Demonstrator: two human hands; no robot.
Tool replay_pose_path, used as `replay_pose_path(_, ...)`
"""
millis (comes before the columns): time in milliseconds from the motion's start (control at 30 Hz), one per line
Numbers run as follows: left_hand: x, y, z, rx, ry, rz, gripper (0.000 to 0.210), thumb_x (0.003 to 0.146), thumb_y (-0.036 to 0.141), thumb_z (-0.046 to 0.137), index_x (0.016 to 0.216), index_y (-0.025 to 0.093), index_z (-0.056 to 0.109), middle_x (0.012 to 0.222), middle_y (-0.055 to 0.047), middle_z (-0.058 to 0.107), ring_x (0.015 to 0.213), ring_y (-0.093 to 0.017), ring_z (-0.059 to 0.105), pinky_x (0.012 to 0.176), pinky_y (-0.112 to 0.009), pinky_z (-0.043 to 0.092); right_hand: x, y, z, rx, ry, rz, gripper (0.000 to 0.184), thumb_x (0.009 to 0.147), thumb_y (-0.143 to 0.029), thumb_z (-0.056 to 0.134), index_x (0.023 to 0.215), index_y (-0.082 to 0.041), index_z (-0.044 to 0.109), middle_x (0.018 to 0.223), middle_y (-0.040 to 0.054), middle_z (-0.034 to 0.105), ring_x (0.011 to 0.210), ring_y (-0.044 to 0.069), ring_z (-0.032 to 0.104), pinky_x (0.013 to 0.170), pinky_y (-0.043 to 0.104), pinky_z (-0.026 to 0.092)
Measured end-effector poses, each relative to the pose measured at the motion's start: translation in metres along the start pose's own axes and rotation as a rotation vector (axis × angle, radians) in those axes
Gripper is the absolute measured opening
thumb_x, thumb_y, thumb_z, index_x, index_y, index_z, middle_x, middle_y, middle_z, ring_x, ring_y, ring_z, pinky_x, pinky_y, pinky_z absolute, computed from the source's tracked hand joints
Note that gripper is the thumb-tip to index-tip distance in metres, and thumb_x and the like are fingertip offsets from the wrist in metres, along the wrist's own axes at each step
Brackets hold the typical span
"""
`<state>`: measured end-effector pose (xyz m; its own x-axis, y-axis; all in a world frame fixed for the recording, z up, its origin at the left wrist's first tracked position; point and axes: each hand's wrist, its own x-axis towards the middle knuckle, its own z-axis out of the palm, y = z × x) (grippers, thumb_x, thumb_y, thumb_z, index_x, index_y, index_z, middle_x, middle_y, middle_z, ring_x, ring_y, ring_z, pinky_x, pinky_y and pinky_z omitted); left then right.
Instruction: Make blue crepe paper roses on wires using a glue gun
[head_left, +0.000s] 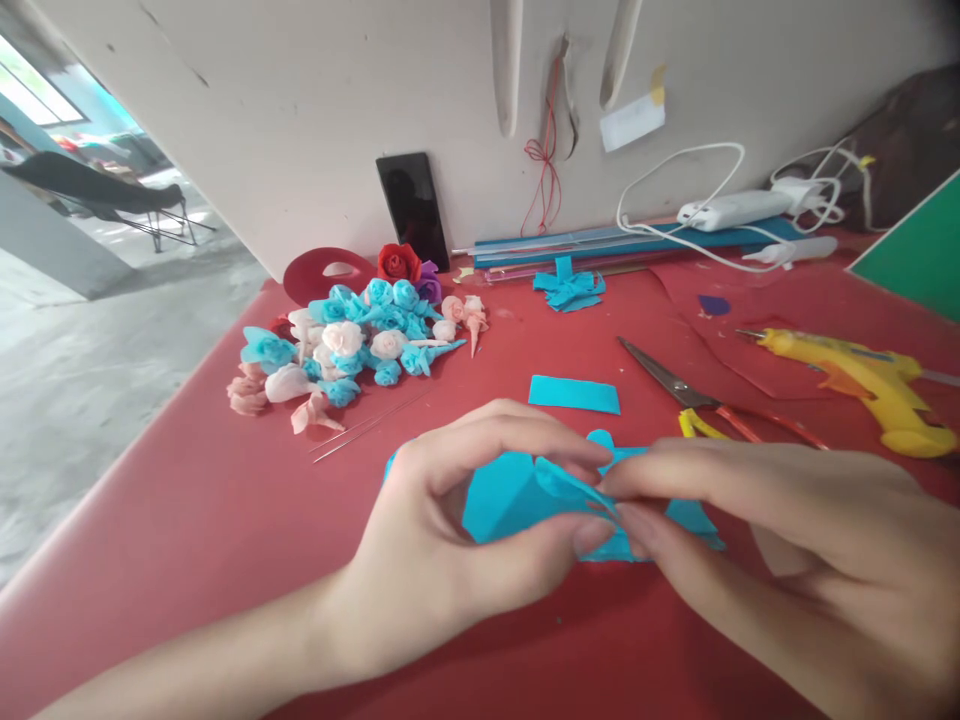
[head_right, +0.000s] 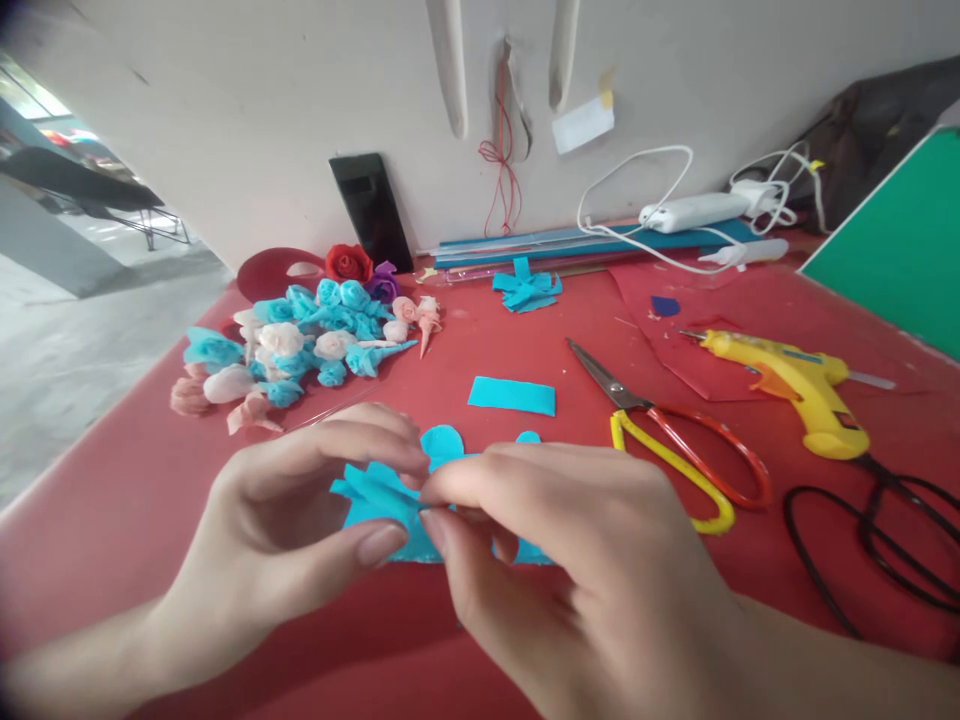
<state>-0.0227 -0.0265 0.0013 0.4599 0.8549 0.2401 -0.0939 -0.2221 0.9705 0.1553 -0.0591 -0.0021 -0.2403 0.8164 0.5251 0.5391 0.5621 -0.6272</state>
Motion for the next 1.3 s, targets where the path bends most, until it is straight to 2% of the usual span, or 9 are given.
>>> replay_pose_path(200, 0.001, 0.001, -0.001, -0.027, 0.009, -0.004, 0.015, 0.072, 0.013, 0.071, 0.084, 0.022, 0.073, 0.080, 0.001, 0.067, 0.079, -0.011, 0.061, 0.072, -0.017, 0.052, -0.003, 0.001, 0.000, 0.003, 0.012, -0.002, 0.008, 0.086, -0.021, 0.054, 0.088, -0.027, 0.058, 0.071, -0.0040, 0.068, 0.051, 0.010, 0.060, 0.049, 0.019, 0.050)
replay_pose_path(400, 0.001, 0.001, -0.001, -0.043, 0.003, -0.030, 0.015, 0.072, 0.014, 0.071, 0.084, 0.024, 0.075, 0.080, 0.001, 0.064, 0.074, -0.010, 0.060, 0.066, -0.017, 0.052, -0.001, 0.002, 0.003, 0.201, -0.015, 0.044, 0.014, 0.086, -0.017, 0.053, 0.090, -0.030, 0.054, 0.067, -0.0087, 0.065, 0.050, 0.007, 0.057, 0.047, 0.015, 0.048)
replay_pose_path(533, 0.001, 0.001, -0.001, -0.054, 0.003, -0.032, 0.016, 0.072, 0.013, 0.071, 0.082, 0.024, 0.075, 0.078, 0.001, 0.063, 0.073, -0.011, 0.059, 0.067, -0.018, 0.053, 0.000, -0.005, 0.001, 0.206, -0.016, 0.111, 0.013, 0.086, -0.014, 0.055, 0.084, -0.027, 0.057, 0.064, -0.0068, 0.063, 0.047, 0.008, 0.054, 0.045, 0.017, 0.046)
replay_pose_path(633, 0.001, 0.001, -0.001, -0.053, -0.005, -0.023, 0.018, 0.073, 0.011, 0.070, 0.084, 0.024, 0.075, 0.078, 0.001, 0.063, 0.074, -0.010, 0.059, 0.069, -0.017, 0.052, 0.001, -0.010, 0.000, 0.214, 0.013, 0.076, 0.016, 0.084, -0.008, 0.057, 0.081, -0.024, 0.058, 0.062, -0.0072, 0.061, 0.047, 0.006, 0.053, 0.045, 0.014, 0.043)
replay_pose_path(767, 0.000, 0.001, -0.001, -0.066, -0.022, -0.015, 0.020, 0.073, 0.010, 0.070, 0.086, 0.024, 0.075, 0.079, 0.001, 0.063, 0.073, -0.010, 0.058, 0.067, -0.017, 0.052, 0.002, -0.013, -0.001, 0.216, 0.012, 0.077, 0.016, 0.084, -0.008, 0.055, 0.075, -0.020, 0.061, 0.062, -0.0054, 0.060, 0.052, 0.006, 0.053, 0.050, 0.014, 0.043)
replay_pose_path(833, 0.000, 0.001, -0.002, -0.074, -0.032, -0.014, 0.022, 0.072, 0.008, 0.070, 0.086, 0.024, 0.075, 0.078, 0.001, 0.062, 0.073, -0.010, 0.058, 0.067, -0.016, 0.052, 0.002, -0.015, -0.003, 0.202, -0.024, 0.140, 0.016, 0.087, -0.013, 0.053, 0.075, -0.021, 0.061, 0.061, -0.0049, 0.059, 0.054, 0.007, 0.053, 0.052, 0.015, 0.043)
replay_pose_path(1033, 0.000, 0.000, -0.001, -0.110, -0.040, -0.052, 0.024, 0.071, 0.004, 0.069, 0.084, 0.024, 0.075, 0.080, 0.002, 0.061, 0.075, -0.008, 0.058, 0.068, -0.014, 0.052, 0.008, -0.014, -0.010, 0.159, -0.270, 0.288, 0.029, 0.090, -0.027, 0.047, 0.064, -0.022, 0.059, 0.052, -0.0034, 0.053, 0.046, 0.009, 0.049, 0.042, 0.018, 0.040)
replay_pose_path(1200, 0.001, 0.001, 0.001, -0.165, -0.023, -0.123, 0.021, 0.071, 0.005, 0.069, 0.081, 0.023, 0.075, 0.078, 0.003, 0.060, 0.069, -0.007, 0.057, 0.062, -0.013, 0.052, 0.010, -0.005, -0.010, 0.247, -0.360, 0.406, 0.033, 0.089, -0.035, 0.048, 0.059, -0.022, 0.056, 0.048, -0.0040, 0.054, 0.039, 0.008, 0.045, 0.035, 0.016, 0.033)
replay_pose_path(1300, 0.001, 0.002, 0.002, -0.201, -0.014, -0.158, 0.019, 0.070, 0.006, 0.070, 0.079, 0.022, 0.076, 0.077, 0.003, 0.060, 0.066, -0.007, 0.057, 0.060, -0.013, 0.052, 0.008, -0.002, -0.009, 0.358, -0.374, 0.454, 0.029, 0.088, -0.039, 0.049, 0.067, -0.024, 0.063, 0.050, -0.0050, 0.055, 0.042, 0.007, 0.049, 0.037, 0.014, 0.037)
